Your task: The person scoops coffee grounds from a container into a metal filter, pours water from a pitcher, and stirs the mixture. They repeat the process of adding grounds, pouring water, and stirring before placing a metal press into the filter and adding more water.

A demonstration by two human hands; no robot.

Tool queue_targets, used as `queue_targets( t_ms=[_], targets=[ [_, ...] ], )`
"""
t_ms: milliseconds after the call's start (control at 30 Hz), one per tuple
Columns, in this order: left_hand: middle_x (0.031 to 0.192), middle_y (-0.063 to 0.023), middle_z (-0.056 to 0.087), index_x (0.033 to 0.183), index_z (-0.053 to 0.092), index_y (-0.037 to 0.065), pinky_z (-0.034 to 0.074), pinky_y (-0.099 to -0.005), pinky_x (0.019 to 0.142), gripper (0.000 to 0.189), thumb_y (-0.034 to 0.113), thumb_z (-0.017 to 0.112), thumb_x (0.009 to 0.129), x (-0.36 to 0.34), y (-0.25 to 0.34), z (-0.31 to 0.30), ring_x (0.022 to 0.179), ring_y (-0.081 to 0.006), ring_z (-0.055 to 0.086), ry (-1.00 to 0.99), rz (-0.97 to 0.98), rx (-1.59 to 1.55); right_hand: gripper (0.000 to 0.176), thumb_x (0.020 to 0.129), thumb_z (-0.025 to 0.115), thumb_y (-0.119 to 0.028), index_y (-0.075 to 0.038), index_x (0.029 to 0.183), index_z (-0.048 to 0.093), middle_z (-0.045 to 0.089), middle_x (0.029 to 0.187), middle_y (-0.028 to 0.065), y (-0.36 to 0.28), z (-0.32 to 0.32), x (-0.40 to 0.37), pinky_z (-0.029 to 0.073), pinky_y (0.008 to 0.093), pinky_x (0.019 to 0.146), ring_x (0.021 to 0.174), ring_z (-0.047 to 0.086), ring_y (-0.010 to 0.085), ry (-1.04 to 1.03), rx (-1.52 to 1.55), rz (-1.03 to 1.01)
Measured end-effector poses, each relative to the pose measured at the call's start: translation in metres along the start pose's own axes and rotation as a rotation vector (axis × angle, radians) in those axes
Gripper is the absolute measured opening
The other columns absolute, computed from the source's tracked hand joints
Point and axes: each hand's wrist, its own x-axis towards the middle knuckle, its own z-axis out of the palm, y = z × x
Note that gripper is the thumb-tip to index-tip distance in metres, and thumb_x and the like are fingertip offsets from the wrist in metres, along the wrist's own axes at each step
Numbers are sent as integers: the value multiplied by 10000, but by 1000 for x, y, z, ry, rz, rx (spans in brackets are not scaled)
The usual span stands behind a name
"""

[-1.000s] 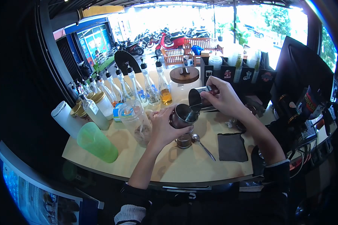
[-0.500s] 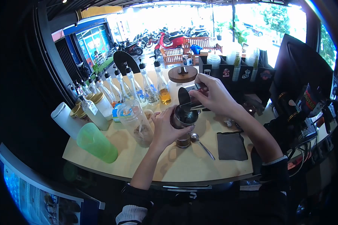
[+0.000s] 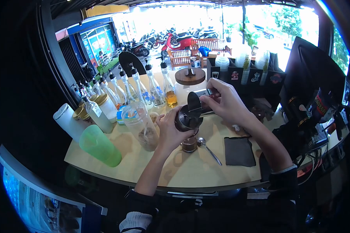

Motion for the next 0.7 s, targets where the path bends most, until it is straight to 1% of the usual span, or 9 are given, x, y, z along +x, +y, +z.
queue_targets(
  t_ms=[167,233,333,367,433,467,533,633,700],
  targets=[
    [994,-67,667,1226,537,113,271,-475,992,799,382,863,548,-2,2,-1,993,-235,627,13,23,26,227,857,649,-17,55,879,434,551,802,126,1,-5,-2,516,280,580,760,694,179,14,-77,-13],
    [1005,-64,665,1229,538,115,270,-481,990,800,384,863,550,-3,2,-3,1000,-232,625,21,25,35,239,867,671,-100,11,866,460,468,710,22,7,-3,-3,390,243,531,616,466,48,61,-11,22],
    [1009,-61,662,1232,537,115,269,-484,991,797,385,860,555,-1,-2,-1,1008,-228,621,30,30,34,236,864,675,-104,0,868,464,439,696,9,11,-8,-5,350,222,533,604,395,47,101,-144,67],
    [1009,-61,662,1232,537,115,269,-484,991,797,385,860,555,-1,-2,-2,1008,-228,621,30,30,33,236,864,675,-104,0,868,464,439,696,9,12,-8,-6,350,222,533,604,395,47,101,-144,68],
    [1043,-49,658,1232,541,123,268,-410,994,802,399,865,552,-1,-1,-3,1025,-214,574,13,-1,74,219,877,663,-102,-18,843,463,426,691,-18,17,-7,-8,322,194,535,605,381,24,173,36,112],
    [1043,-49,658,1232,541,123,268,-410,994,802,399,865,552,-1,-1,-4,1025,-214,574,13,-1,74,219,877,663,-102,-18,843,463,426,691,-18,21,-7,-9,322,194,535,605,381,24,173,35,112],
    [1052,-53,653,1221,552,118,274,-412,996,786,401,861,556,0,0,-6,1027,-224,568,48,3,90,189,889,644,-71,-16,816,478,463,682,-40,35,-7,-13,392,198,488,629,425,14,233,203,102],
    [1064,-67,670,1231,544,119,269,-466,989,780,441,842,586,2,-6,-9,1028,-206,612,39,19,118,184,902,639,-88,-34,810,488,487,690,-37,59,-9,-22,352,171,485,613,423,7,298,234,164],
    [1055,-66,673,1226,549,120,270,-466,987,777,455,839,589,2,-5,-11,1029,-205,611,57,17,111,193,907,638,-97,-39,803,486,490,683,-37,65,-10,-30,360,174,496,613,429,5,313,312,183]
  ],
)
